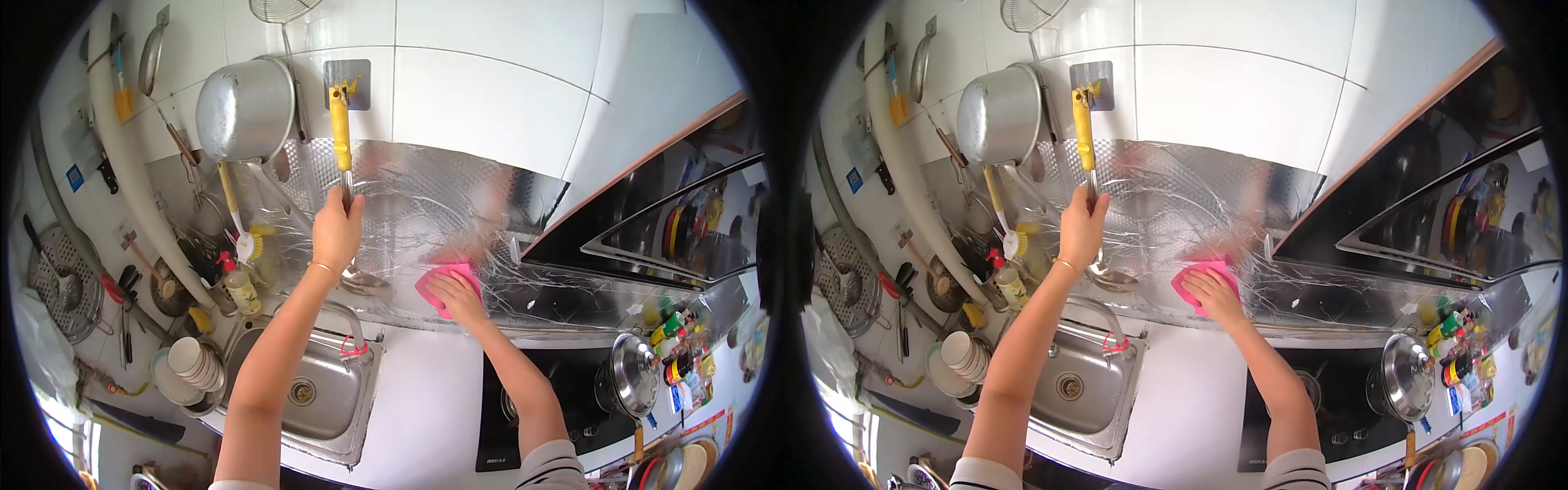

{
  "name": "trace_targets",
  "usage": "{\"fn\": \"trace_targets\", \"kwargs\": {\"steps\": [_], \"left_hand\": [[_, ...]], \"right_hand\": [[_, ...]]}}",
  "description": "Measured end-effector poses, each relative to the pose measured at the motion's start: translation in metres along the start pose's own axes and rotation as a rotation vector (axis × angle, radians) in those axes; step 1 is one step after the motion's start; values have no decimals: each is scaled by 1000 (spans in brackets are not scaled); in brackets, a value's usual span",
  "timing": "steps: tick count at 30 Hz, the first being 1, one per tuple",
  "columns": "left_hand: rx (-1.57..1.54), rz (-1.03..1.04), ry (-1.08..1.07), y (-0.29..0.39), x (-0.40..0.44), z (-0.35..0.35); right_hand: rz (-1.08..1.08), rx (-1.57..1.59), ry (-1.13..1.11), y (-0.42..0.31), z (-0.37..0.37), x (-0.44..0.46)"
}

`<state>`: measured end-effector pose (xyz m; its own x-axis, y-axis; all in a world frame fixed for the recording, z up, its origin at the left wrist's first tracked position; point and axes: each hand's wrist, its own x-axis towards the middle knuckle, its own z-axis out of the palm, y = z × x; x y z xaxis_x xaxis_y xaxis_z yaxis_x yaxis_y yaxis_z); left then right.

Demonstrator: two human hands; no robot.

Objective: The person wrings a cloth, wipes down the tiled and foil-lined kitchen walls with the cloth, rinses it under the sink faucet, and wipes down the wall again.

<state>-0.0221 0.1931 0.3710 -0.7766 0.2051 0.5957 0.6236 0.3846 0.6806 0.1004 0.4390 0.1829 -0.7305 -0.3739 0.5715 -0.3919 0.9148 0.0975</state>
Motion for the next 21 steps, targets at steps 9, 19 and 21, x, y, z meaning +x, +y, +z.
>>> {"fn": "trace_targets", "kwargs": {"steps": [9, 19, 21], "left_hand": [[82, -15, -38, -16, 7, 2], [59, -25, -40, -15, 6, -3], [55, -9, -31, -18, 7, 0]], "right_hand": [[257, 242, 229, -38, -15, -7], [496, 487, 506, -53, -12, -10], [493, 483, 499, -54, -13, -10]]}}
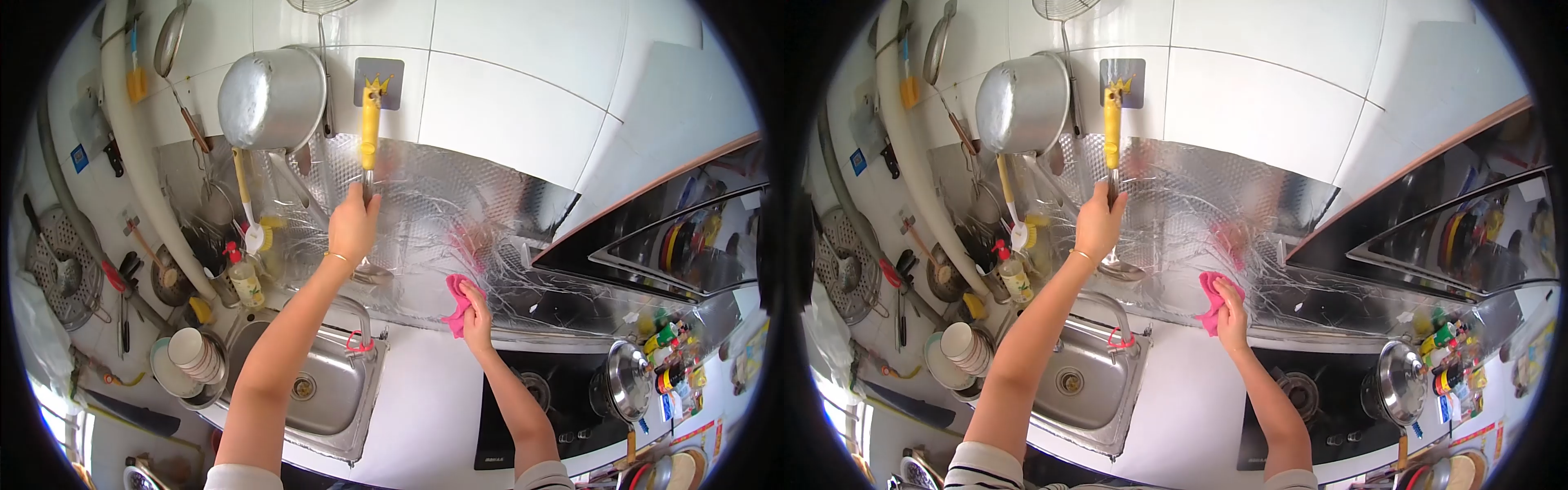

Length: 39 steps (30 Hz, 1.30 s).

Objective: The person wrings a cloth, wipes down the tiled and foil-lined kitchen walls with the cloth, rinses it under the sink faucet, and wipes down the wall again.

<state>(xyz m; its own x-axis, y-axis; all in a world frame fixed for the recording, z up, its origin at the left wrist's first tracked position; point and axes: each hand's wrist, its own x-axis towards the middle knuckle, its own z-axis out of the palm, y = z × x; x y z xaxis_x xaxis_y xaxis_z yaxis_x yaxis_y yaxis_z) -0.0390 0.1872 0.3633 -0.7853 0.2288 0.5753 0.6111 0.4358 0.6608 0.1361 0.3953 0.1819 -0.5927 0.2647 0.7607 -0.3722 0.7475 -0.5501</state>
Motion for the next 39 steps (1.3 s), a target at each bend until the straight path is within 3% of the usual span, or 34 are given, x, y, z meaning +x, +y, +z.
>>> {"fn": "trace_targets", "kwargs": {"steps": [27, 34, 39], "left_hand": [[34, 26, -41, -14, 2, 0], [96, -16, -92, -16, 14, 10], [163, -21, -94, -19, 20, 13]], "right_hand": [[132, 157, 95, -8, 16, -6], [286, 334, 200, -40, 22, 14], [175, 339, 252, -58, 25, 37]]}}
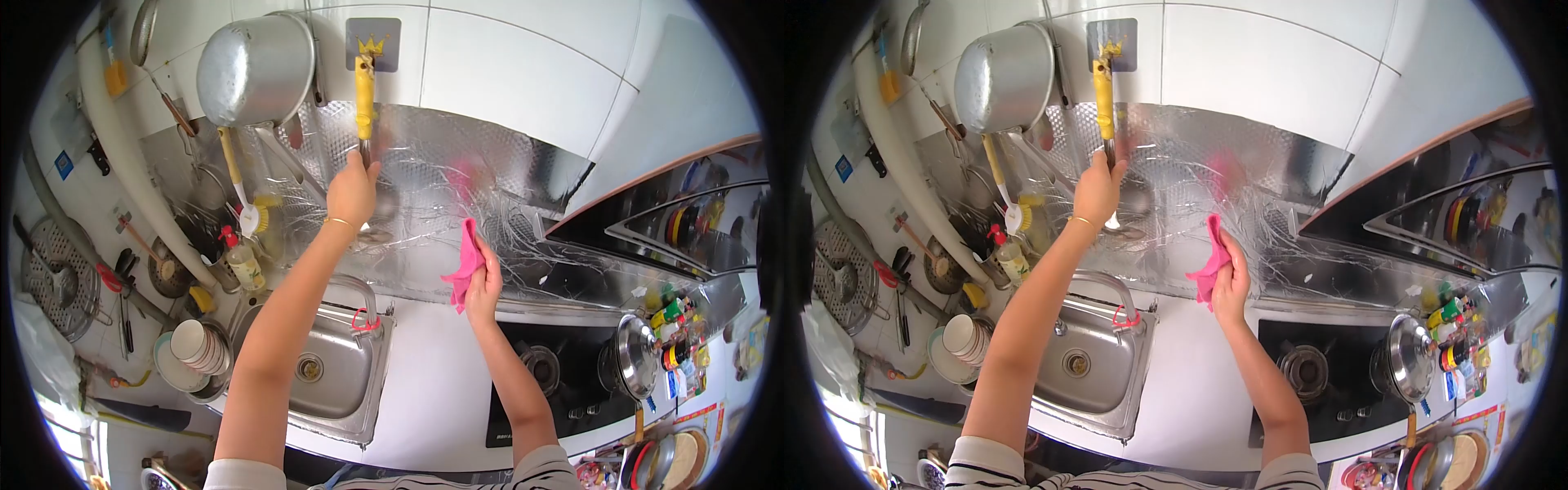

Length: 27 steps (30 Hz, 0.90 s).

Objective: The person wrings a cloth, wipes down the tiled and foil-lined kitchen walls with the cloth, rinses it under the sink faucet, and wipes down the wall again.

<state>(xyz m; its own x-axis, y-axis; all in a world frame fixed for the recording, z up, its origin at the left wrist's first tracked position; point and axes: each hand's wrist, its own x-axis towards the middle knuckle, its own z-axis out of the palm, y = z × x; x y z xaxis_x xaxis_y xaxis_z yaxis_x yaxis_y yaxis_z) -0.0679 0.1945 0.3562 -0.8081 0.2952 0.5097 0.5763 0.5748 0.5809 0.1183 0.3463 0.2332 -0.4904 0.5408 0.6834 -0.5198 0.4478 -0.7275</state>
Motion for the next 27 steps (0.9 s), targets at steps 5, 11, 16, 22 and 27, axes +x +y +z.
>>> {"fn": "trace_targets", "kwargs": {"steps": [5, 11, 16, 22, 27], "left_hand": [[79, 97, 3, -6, 8, 2], [-20, -13, -53, -7, -11, 1], [170, 213, 122, -31, -56, -2], [106, 228, -86, -47, -178, -37], [75, 107, -296, -93, -275, -50]], "right_hand": [[-250, -91, 75, -16, 11, 40], [-664, -561, 108, -1, 34, 105], [-582, -1043, 74, 82, 8, 84], [-541, -1204, 100, 146, -77, 56], [-149, -967, 690, 162, -135, 66]]}}
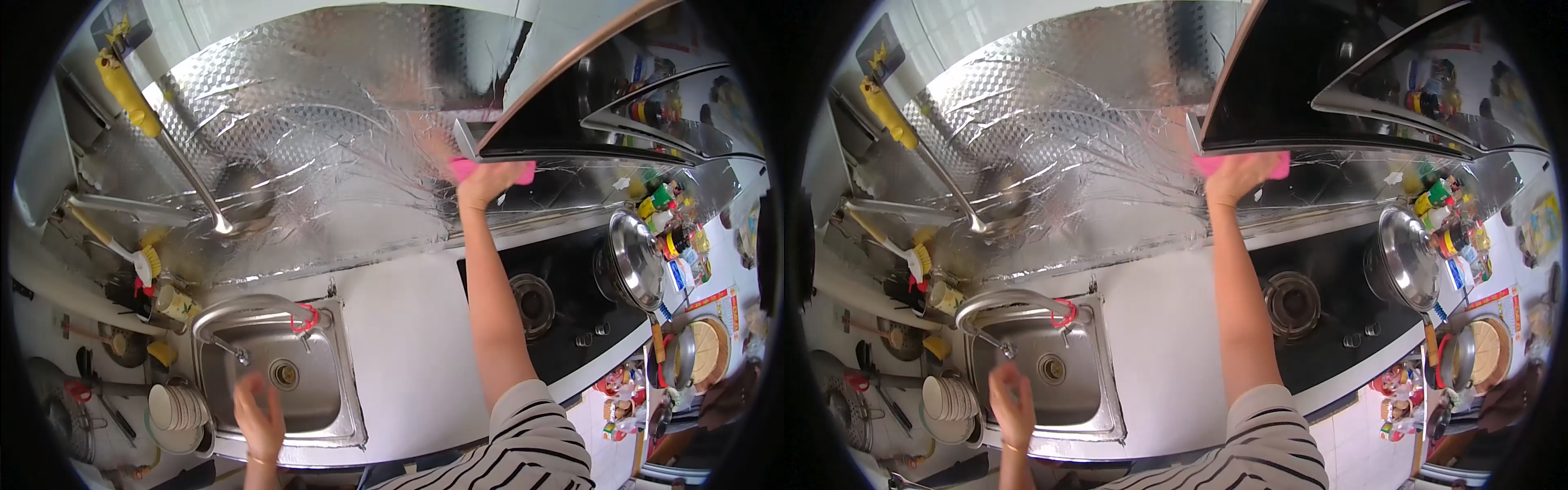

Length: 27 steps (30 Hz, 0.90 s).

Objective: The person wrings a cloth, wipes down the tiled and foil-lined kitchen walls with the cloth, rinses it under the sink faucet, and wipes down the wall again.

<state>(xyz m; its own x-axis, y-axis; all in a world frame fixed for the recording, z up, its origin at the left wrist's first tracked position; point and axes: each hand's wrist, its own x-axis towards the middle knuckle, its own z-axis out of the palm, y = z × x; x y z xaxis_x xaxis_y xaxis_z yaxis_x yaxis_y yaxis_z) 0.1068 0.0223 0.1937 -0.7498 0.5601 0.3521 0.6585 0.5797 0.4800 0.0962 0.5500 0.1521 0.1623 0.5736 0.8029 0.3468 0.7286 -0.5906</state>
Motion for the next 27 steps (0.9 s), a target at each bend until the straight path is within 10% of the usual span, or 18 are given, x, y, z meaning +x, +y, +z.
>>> {"fn": "trace_targets", "kwargs": {"steps": [4, 13, 16, 20, 23, 27], "left_hand": [[-62, -222, -63, -17, -49, 27], [-285, -46, -65, 52, -9, 77], [-368, -88, -128, 65, 7, 93], [-607, -301, -231, 57, 42, 115], [-868, -335, -159, 41, 65, 134], [-748, -225, -136, 45, 53, 121]], "right_hand": [[45, 126, 231, -8, 20, 0], [-619, 96, -324, -121, 14, -52], [-767, 455, -881, -113, -9, -60], [-270, 838, -1035, -115, -31, -107], [1172, 1215, -1141, -118, -65, -151], [1707, 1360, -1141, -122, -135, -176]]}}
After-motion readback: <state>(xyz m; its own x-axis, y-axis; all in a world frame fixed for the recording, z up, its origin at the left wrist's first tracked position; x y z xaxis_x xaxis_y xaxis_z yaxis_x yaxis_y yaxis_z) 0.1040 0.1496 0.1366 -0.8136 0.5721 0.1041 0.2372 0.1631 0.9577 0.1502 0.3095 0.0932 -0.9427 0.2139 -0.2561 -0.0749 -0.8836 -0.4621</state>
